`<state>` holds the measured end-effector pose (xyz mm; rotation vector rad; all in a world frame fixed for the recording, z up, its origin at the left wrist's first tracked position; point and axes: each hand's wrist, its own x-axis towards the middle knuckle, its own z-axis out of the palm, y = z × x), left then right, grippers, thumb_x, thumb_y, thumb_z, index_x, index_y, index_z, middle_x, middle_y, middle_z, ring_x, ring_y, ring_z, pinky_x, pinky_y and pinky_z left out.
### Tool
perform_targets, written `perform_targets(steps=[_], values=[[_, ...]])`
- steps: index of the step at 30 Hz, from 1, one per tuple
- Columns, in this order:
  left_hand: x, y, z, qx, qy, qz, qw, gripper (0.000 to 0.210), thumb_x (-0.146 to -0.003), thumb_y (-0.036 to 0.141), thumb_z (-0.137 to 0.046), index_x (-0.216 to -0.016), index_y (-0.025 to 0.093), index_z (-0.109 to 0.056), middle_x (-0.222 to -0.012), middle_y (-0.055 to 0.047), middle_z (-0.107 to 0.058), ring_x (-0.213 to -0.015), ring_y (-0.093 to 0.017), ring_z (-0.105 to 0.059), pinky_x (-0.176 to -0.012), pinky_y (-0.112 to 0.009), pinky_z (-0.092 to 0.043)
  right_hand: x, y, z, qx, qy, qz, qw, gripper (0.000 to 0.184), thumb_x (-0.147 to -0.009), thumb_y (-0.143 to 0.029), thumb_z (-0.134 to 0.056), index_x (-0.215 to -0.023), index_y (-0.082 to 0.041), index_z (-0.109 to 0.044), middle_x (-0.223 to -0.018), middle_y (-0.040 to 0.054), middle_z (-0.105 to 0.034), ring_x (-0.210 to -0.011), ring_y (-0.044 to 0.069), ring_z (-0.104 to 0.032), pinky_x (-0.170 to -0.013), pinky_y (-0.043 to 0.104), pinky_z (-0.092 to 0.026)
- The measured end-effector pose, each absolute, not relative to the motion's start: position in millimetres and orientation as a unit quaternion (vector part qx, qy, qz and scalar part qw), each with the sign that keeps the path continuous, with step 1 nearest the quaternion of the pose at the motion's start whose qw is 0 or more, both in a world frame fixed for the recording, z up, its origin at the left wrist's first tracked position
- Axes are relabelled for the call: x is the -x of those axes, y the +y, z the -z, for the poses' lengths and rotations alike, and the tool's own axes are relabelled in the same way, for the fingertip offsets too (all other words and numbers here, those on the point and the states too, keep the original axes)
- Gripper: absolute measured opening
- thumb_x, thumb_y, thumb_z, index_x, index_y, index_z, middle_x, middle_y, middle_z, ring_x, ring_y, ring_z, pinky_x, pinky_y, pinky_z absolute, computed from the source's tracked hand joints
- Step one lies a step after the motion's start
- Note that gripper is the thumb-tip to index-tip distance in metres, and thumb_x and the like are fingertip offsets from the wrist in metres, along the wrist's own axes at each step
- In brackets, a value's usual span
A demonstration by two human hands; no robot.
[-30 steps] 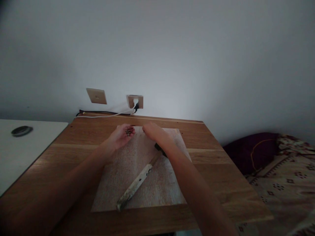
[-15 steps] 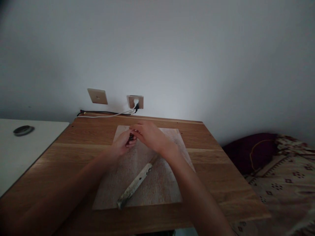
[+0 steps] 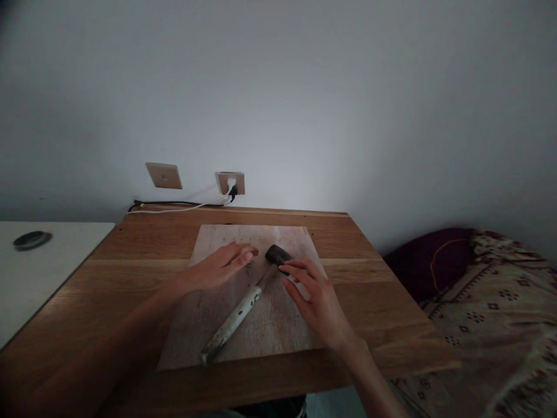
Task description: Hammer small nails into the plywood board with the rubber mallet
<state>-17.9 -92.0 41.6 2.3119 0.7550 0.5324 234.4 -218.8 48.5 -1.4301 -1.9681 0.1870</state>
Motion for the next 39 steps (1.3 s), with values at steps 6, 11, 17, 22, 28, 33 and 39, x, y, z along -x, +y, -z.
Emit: perform_targets(steps=[6,11,17,22,28,33,39], values=[[61.6,-133.9,-67.8,-0.873,0.433,-0.161,0.158,0.04,-0.107,0.043,-0.042,-0.125,0.019,-0.068,-0.121,-0.013,-0.074,-0.116,-0.029,-0.068,-0.103,-0.043,-0.05,-287.2,-254.5,13.4,0.708,-0.668,0.09,0.211,0.047,-0.104,-0.054,-0.043,-0.121,-0.019,-0.07,-0.125,0.0198,-0.067,-0.11,0.037,-0.067,-0.094,0.057,-0.055],[97.6,-202.1,-44.6,-0.893,0.421,-0.139,0.081,0.037,-0.108,0.029,-0.037,-0.115,0.023,-0.072,-0.104,-0.009,-0.079,-0.092,-0.024,-0.076,-0.088,-0.039,-0.059,-308.2,-278.4,45.6,0.736,-0.64,0.097,0.196,0.05,-0.105,-0.053,-0.038,-0.132,-0.019,-0.063,-0.133,0.0183,-0.068,-0.139,0.04,-0.053,-0.107,0.064,-0.046],[130.8,-242.4,-7.0,-0.904,0.382,-0.195,0.004,0.032,-0.105,0.03,-0.044,-0.113,0.023,-0.075,-0.114,-0.009,-0.08,-0.107,-0.025,-0.075,-0.098,-0.038,-0.06,-291.4,-277.8,46.4,0.711,-0.645,0.064,0.271,0.05,-0.105,-0.054,-0.04,-0.126,-0.017,-0.066,-0.136,0.0192,-0.067,-0.147,0.04,-0.046,-0.113,0.064,-0.044],[170.6,-238.1,-1.0,-0.861,0.465,-0.2,-0.047,0.03,-0.103,0.031,-0.046,-0.109,0.024,-0.075,-0.111,-0.007,-0.08,-0.109,-0.026,-0.074,-0.115,-0.05,-0.048,-251.7,-273.0,43.8,0.673,-0.692,0.027,0.26,0.048,-0.105,-0.051,-0.045,-0.136,-0.019,-0.063,-0.146,0.0176,-0.062,-0.151,0.038,-0.041,-0.117,0.064,-0.041],[230.6,-243.8,-2.5,-0.829,0.539,-0.089,-0.122,0.043,-0.097,0.018,-0.038,-0.105,0.025,-0.079,-0.118,-0.013,-0.078,-0.112,-0.039,-0.071,-0.104,-0.067,-0.048,-188.4,-259.9,36.2,0.61,-0.756,-0.021,0.237,0.05,-0.106,-0.047,-0.048,-0.149,-0.022,-0.055,-0.151,0.0134,-0.06,-0.155,0.037,-0.035,-0.122,0.064,-0.035],[235.5,-246.6,-1.7,-0.801,0.582,-0.089,-0.11,0.041,-0.1,0.031,-0.038,-0.104,0.023,-0.078,-0.12,-0.015,-0.077,-0.115,-0.039,-0.069,-0.1,-0.06,-0.052,-162.5,-256.4,22.5,0.549,-0.803,-0.035,0.23,0.052,-0.107,-0.042,-0.048,-0.156,-0.023,-0.05,-0.159,0.0117,-0.053,-0.154,0.033,-0.038,-0.122,0.059,-0.039],[217.2,-241.3,-1.7,-0.779,0.609,-0.125,-0.075,0.044,-0.103,0.042,-0.037,-0.109,0.018,-0.073,-0.111,-0.017,-0.076,-0.104,-0.035,-0.071,-0.099,-0.055,-0.054,-158.8,-258.7,25.3,0.559,-0.803,0.006,0.207,0.046,-0.107,-0.043,-0.048,-0.146,-0.023,-0.06,-0.146,0.0115,-0.065,-0.144,0.032,-0.053,-0.12,0.058,-0.043]])
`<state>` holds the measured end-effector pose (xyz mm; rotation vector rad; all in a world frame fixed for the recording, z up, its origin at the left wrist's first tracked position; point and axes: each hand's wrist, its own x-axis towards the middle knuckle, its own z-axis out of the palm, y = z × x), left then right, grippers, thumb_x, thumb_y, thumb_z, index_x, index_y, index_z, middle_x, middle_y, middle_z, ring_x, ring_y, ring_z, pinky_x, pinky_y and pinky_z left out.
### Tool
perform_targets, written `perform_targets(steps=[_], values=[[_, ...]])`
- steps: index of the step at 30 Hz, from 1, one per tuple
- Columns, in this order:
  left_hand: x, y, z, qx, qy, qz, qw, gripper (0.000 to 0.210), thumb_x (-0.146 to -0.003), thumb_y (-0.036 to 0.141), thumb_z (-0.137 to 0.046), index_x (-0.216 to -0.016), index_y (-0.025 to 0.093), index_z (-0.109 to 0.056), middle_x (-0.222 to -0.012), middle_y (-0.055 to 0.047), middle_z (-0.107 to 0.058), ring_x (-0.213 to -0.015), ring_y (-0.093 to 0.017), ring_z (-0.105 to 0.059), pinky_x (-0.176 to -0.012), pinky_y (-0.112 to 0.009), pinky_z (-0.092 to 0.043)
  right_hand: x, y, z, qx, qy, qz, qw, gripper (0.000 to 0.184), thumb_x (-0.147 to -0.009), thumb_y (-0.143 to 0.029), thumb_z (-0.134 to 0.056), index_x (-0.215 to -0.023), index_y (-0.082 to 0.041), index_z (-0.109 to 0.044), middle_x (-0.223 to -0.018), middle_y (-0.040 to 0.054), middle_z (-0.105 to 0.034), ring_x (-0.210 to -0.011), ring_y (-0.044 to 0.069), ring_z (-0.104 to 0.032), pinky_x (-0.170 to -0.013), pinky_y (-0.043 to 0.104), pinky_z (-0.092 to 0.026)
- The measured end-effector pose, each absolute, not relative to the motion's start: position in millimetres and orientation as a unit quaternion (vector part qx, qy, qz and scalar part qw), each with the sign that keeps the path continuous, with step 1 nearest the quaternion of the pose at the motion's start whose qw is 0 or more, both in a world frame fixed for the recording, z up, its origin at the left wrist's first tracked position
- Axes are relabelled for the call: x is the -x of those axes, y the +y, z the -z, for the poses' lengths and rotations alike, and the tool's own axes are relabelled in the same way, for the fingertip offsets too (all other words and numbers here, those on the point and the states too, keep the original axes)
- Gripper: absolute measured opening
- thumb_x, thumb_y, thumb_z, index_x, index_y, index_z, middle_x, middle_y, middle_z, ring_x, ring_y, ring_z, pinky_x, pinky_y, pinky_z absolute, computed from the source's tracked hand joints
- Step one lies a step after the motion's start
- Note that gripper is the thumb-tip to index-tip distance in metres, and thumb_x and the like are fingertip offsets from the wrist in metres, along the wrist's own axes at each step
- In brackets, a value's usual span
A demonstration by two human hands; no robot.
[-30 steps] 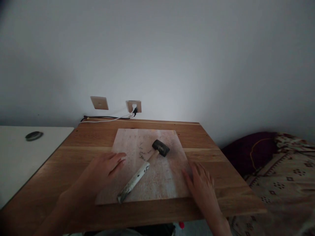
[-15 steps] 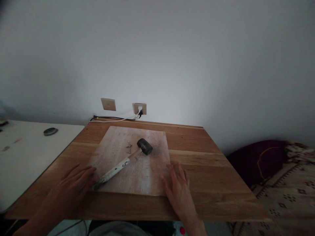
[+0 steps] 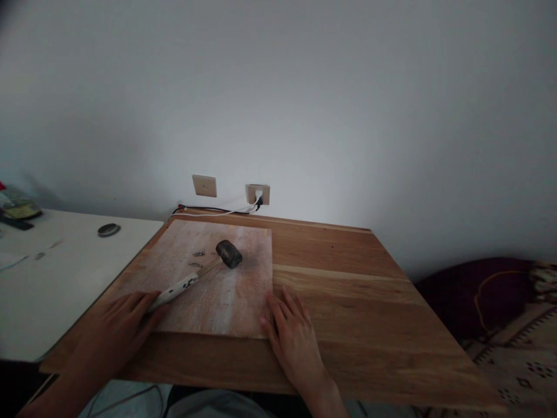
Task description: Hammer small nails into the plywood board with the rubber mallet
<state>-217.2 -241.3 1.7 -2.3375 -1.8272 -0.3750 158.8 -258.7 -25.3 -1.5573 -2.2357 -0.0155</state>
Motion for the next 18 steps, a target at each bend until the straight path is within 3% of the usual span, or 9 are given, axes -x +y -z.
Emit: perform_targets(steps=[7,12,15,18], values=[[175.9,-256.9,1.5,0.804,-0.574,0.139,0.069,0.04,-0.103,0.039,-0.042,-0.114,0.017,-0.073,-0.109,-0.017,-0.076,-0.099,-0.032,-0.072,-0.09,-0.045,-0.057,-200.7,-270.3,28.9,0.605,-0.768,0.081,0.194,0.043,-0.108,-0.046,-0.042,-0.134,-0.023,-0.068,-0.137,0.0121,-0.07,-0.135,0.033,-0.06,-0.118,0.059,-0.042],[121.4,-268.8,-9.6,0.845,-0.519,0.125,-0.036,0.033,-0.099,0.034,-0.056,-0.125,0.02,-0.07,-0.117,-0.013,-0.075,-0.106,-0.031,-0.069,-0.095,-0.047,-0.054,-251.0,-288.2,17.6,0.638,-0.731,0.114,0.214,0.051,-0.107,-0.054,-0.035,-0.114,-0.022,-0.075,-0.119,0.0143,-0.077,-0.12,0.038,-0.068,-0.108,0.06,-0.048],[91.9,-267.4,-22.1,0.861,-0.475,0.129,-0.128,0.026,-0.098,0.034,-0.059,-0.118,0.023,-0.071,-0.116,-0.01,-0.074,-0.108,-0.029,-0.066,-0.098,-0.047,-0.052,-251.6,-294.6,3.5,0.669,-0.701,0.044,0.243,0.055,-0.106,-0.06,-0.035,-0.125,-0.022,-0.071,-0.109,0.0142,-0.077,-0.1,0.034,-0.075,-0.085,0.049,-0.059],[69.2,-255.8,-31.7,0.883,-0.401,0.127,-0.208,0.018,-0.099,0.032,-0.059,-0.108,0.024,-0.072,-0.114,-0.007,-0.073,-0.109,-0.027,-0.065,-0.099,-0.043,-0.049,-222.9,-291.5,-9.6,0.669,-0.688,-0.119,0.253,0.056,-0.107,-0.057,-0.037,-0.145,-0.021,-0.059,-0.085,0.0063,-0.075,-0.07,0.024,-0.074,-0.064,0.034,-0.057]])
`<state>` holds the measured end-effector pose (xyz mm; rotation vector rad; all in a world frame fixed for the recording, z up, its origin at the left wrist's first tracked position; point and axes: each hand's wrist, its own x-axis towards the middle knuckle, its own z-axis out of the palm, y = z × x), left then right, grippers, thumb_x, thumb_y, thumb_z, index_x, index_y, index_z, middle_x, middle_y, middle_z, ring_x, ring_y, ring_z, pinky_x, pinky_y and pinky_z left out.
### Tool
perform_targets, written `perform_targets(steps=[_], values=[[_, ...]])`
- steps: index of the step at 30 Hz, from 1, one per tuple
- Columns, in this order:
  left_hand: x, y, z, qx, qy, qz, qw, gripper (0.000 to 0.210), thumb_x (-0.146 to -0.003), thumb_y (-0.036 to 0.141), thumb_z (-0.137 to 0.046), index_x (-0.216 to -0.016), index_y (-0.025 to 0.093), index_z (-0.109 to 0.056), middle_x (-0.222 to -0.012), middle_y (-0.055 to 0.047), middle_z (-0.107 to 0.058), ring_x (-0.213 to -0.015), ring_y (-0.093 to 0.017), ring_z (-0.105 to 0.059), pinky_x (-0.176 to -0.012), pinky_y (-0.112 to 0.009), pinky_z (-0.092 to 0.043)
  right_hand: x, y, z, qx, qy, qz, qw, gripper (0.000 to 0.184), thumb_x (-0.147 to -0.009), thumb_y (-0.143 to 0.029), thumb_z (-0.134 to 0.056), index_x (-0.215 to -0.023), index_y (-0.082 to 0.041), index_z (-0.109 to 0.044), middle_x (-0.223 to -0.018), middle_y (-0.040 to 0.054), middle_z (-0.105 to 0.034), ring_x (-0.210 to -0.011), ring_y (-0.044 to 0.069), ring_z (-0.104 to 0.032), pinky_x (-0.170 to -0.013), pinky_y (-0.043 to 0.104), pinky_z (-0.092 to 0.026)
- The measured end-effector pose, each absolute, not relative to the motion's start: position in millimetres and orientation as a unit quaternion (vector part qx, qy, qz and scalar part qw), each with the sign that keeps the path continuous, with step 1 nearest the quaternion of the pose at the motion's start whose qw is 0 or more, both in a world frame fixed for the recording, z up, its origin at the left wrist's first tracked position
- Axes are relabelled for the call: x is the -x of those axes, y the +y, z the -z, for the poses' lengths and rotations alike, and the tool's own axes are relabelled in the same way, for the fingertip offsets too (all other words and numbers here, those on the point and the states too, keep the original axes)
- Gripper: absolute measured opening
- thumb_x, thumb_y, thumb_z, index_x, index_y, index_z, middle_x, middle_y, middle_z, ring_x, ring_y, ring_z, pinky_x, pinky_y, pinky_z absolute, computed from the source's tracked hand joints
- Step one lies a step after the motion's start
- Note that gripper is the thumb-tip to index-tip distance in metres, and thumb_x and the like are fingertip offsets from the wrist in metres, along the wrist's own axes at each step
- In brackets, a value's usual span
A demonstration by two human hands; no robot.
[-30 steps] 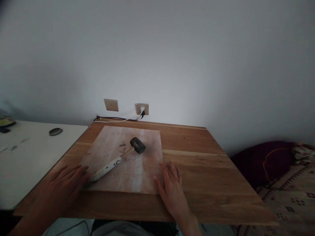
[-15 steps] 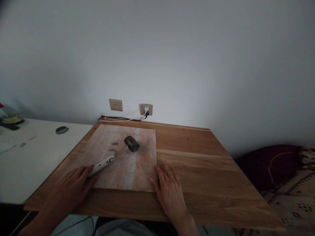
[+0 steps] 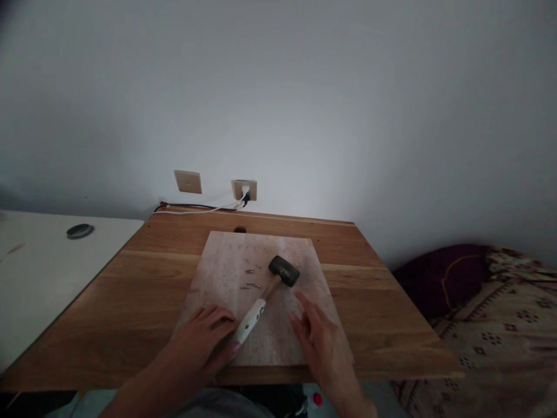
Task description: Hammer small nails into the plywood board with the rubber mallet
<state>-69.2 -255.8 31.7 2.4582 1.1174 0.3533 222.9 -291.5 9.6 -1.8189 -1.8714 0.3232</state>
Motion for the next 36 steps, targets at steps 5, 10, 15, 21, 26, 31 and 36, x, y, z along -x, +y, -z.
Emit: perform_targets(steps=[5,10,15,21,26,31,36], values=[[49.2,-209.2,-39.2,-0.906,0.342,-0.126,0.216,0.023,-0.102,0.03,-0.051,-0.106,0.023,-0.072,-0.108,-0.009,-0.072,-0.101,-0.026,-0.066,-0.093,-0.04,-0.049,-172.1,-268.5,-17.5,0.623,-0.705,-0.255,0.223,0.051,-0.106,-0.053,-0.042,-0.135,-0.02,-0.067,-0.066,0.0018,-0.071,-0.063,0.025,-0.072,-0.06,0.033,-0.051],[44.4,-147.2,-39.6,-0.877,0.424,-0.145,0.172,0.024,-0.097,0.02,-0.051,-0.108,0.019,-0.072,-0.111,-0.015,-0.071,-0.107,-0.031,-0.066,-0.096,-0.043,-0.049,-170.5,-255.7,-16.1,0.66,-0.636,-0.27,0.295,0.025,-0.092,-0.042,-0.056,-0.092,-0.021,-0.07,-0.057,-0.0007,-0.062,-0.053,0.021,-0.064,-0.052,0.029,-0.044],[40.9,-108.6,-23.8,-0.844,0.449,-0.188,0.223,0.021,-0.093,0.022,-0.058,-0.107,0.019,-0.073,-0.109,-0.015,-0.07,-0.1,-0.03,-0.068,-0.094,-0.041,-0.05,-194.9,-267.2,-26.7,0.631,-0.486,-0.424,0.431,0.047,-0.085,-0.054,-0.065,-0.119,-0.023,-0.056,-0.086,0.0052,-0.076,-0.069,0.025,-0.074,-0.058,0.034,-0.057],[49.6,-88.5,-13.1,-0.841,0.457,-0.209,0.201,0.019,-0.091,0.022,-0.059,-0.103,0.019,-0.073,-0.105,-0.012,-0.07,-0.101,-0.027,-0.066,-0.096,-0.037,-0.05,-224.7,-274.9,-28.8,0.657,-0.468,-0.364,0.465,0.067,-0.082,-0.048,-0.071,-0.138,-0.023,-0.045,-0.103,0.0103,-0.077,-0.067,0.021,-0.07,-0.058,0.033,-0.056],[58.1,-84.1,-17.5,-0.847,0.479,-0.166,0.159,0.017,-0.094,0.02,-0.055,-0.099,0.018,-0.071,-0.102,-0.011,-0.071,-0.093,-0.023,-0.067,-0.087,-0.034,-0.051,-238.9,-259.0,-19.2,0.732,-0.506,-0.215,0.403,0.055,-0.089,-0.045,-0.054,-0.139,-0.021,-0.052,-0.096,0.0064,-0.076,-0.082,0.026,-0.074,-0.073,0.036,-0.055],[38.0,-87.9,-17.0,-0.865,0.452,-0.15,0.156,0.014,-0.096,0.023,-0.057,-0.096,0.018,-0.07,-0.098,-0.008,-0.072,-0.088,-0.021,-0.067,-0.082,-0.032,-0.049,-234.5,-245.3,-11.3,0.766,-0.545,-0.153,0.305,0.041,-0.093,-0.042,-0.042,-0.117,-0.019,-0.067,-0.097,0.0107,-0.076,-0.086,0.029,-0.075,-0.077,0.036,-0.053],[8.4,-84.7,-18.3,-0.876,0.442,-0.129,0.146,0.015,-0.095,0.029,-0.059,-0.095,0.018,-0.07,-0.098,-0.01,-0.072,-0.091,-0.025,-0.068,-0.079,-0.033,-0.049,-227.0,-248.8,-6.4,0.757,-0.615,-0.083,0.206,0.036,-0.101,-0.034,-0.039,-0.117,-0.02,-0.068,-0.108,0.0125,-0.077,-0.098,0.029,-0.076,-0.077,0.034,-0.051]])
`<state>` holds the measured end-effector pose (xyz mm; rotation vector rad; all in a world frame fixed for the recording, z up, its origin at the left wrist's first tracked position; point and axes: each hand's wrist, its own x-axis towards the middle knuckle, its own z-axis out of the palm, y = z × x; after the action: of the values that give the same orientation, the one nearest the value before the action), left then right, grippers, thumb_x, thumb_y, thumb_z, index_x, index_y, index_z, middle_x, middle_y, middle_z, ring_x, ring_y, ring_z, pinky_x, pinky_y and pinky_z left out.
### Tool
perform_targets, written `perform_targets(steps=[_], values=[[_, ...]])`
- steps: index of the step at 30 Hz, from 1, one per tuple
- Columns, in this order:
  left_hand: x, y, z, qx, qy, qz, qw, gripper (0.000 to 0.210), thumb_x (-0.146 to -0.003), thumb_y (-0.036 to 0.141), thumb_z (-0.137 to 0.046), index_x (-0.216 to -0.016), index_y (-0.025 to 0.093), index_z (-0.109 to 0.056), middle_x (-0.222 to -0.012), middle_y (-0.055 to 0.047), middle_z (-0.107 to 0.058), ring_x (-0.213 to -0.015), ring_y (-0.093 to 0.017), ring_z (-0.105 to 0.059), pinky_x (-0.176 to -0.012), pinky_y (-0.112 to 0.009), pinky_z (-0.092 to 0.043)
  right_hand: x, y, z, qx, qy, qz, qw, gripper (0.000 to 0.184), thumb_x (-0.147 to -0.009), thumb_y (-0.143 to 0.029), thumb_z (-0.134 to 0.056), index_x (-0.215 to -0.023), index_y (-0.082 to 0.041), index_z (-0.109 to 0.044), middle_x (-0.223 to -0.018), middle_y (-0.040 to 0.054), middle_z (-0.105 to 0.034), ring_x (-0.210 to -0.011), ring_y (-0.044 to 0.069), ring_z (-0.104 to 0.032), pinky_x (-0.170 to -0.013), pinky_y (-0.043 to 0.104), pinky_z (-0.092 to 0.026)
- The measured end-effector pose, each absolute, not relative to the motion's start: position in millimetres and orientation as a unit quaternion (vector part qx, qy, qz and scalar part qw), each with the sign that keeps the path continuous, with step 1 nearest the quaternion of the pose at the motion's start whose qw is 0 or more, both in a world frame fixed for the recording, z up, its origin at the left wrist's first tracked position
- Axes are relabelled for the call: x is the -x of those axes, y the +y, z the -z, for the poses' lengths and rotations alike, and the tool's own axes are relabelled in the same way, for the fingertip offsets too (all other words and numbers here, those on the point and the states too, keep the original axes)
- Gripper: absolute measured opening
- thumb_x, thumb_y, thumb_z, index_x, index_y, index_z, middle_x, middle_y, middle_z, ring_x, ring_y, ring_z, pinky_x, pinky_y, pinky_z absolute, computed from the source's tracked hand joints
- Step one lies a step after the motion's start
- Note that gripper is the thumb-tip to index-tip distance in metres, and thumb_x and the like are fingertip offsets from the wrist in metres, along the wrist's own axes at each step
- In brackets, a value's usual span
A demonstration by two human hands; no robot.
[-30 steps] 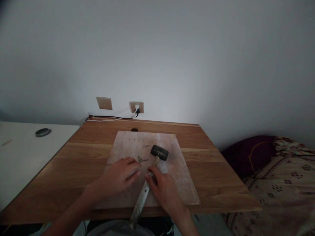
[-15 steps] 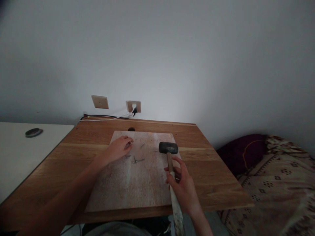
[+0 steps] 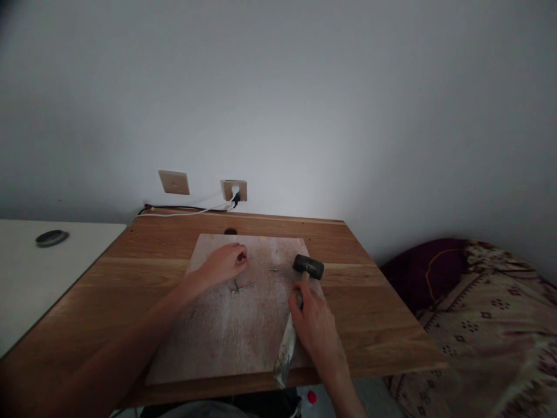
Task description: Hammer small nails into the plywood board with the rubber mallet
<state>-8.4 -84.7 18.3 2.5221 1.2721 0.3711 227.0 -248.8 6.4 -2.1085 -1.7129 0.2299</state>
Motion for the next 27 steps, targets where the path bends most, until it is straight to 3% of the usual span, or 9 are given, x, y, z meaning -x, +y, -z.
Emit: perform_targets(steps=[5,11,14,18,21,24,27], values=[[-9.2,-79.8,-14.8,-0.884,0.427,-0.114,0.152,0.007,-0.085,0.021,-0.064,-0.088,0.019,-0.07,-0.097,-0.011,-0.073,-0.09,-0.027,-0.07,-0.073,-0.033,-0.049,-228.2,-248.6,-12.7,0.767,-0.63,0.002,0.125,0.035,-0.106,-0.041,-0.045,-0.124,-0.021,-0.067,-0.102,0.0116,-0.078,-0.078,0.027,-0.077,-0.061,0.031,-0.044],[5.1,-66.0,-14.4,-0.879,0.422,-0.139,0.173,0.004,-0.08,0.018,-0.066,-0.081,0.02,-0.069,-0.088,-0.008,-0.075,-0.086,-0.026,-0.07,-0.074,-0.034,-0.049,-226.8,-220.6,-30.1,0.711,-0.676,0.072,0.179,0.032,-0.107,-0.039,-0.044,-0.109,-0.019,-0.068,-0.099,0.0118,-0.075,-0.077,0.023,-0.073,-0.06,0.029,-0.043],[28.7,-49.4,-15.7,-0.865,0.435,-0.167,0.185,0.011,-0.082,0.016,-0.062,-0.087,0.02,-0.07,-0.086,-0.006,-0.075,-0.082,-0.023,-0.07,-0.076,-0.032,-0.051,-224.8,-215.2,-36.4,0.737,-0.659,0.043,0.145,0.029,-0.106,-0.041,-0.047,-0.098,-0.02,-0.067,-0.084,0.009,-0.073,-0.072,0.024,-0.072,-0.057,0.029,-0.039],[60.4,-28.9,-9.1,-0.823,0.424,-0.259,0.276,0.024,-0.085,0.019,-0.063,-0.107,0.021,-0.071,-0.095,-0.004,-0.079,-0.085,-0.02,-0.073,-0.076,-0.029,-0.054,-231.2,-231.0,-26.8,0.781,-0.618,-0.031,0.085,0.032,-0.102,-0.045,-0.052,-0.119,-0.02,-0.063,-0.078,0.0086,-0.073,-0.072,0.03,-0.074,-0.058,0.03,-0.038],[72.2,-23.5,1.3,-0.81,0.387,-0.297,0.325,0.02,-0.086,0.024,-0.065,-0.103,0.021,-0.073,-0.099,-0.005,-0.08,-0.089,-0.02,-0.074,-0.08,-0.03,-0.055,-238.2,-243.0,-14.3,0.771,-0.607,-0.103,0.162,0.042,-0.096,-0.04,-0.055,-0.132,-0.019,-0.057,-0.092,0.0109,-0.075,-0.079,0.031,-0.075,-0.065,0.034,-0.045],[76.7,-24.4,8.9,-0.827,0.359,-0.301,0.313,0.01,-0.087,0.024,-0.065,-0.092,0.021,-0.073,-0.094,-0.003,-0.079,-0.086,-0.019,-0.072,-0.085,-0.031,-0.055,-238.8,-245.2,-11.3,0.762,-0.51,-0.227,0.329,0.058,-0.084,-0.043,-0.065,-0.135,-0.019,-0.051,-0.079,0.0031,-0.071,-0.068,0.027,-0.071,-0.063,0.034,-0.049],[82.6,-24.6,10.6,-0.83,0.359,-0.307,0.295,0.006,-0.087,0.024,-0.066,-0.09,0.022,-0.071,-0.089,-0.002,-0.078,-0.083,-0.018,-0.071,-0.084,-0.03,-0.054,-230.9,-245.4,-15.9,0.704,-0.305,-0.38,0.516,0.062,-0.074,-0.051,-0.078,-0.123,-0.022,-0.054,-0.067,-0.0034,-0.064,-0.055,0.02,-0.062,-0.052,0.028,-0.049]])
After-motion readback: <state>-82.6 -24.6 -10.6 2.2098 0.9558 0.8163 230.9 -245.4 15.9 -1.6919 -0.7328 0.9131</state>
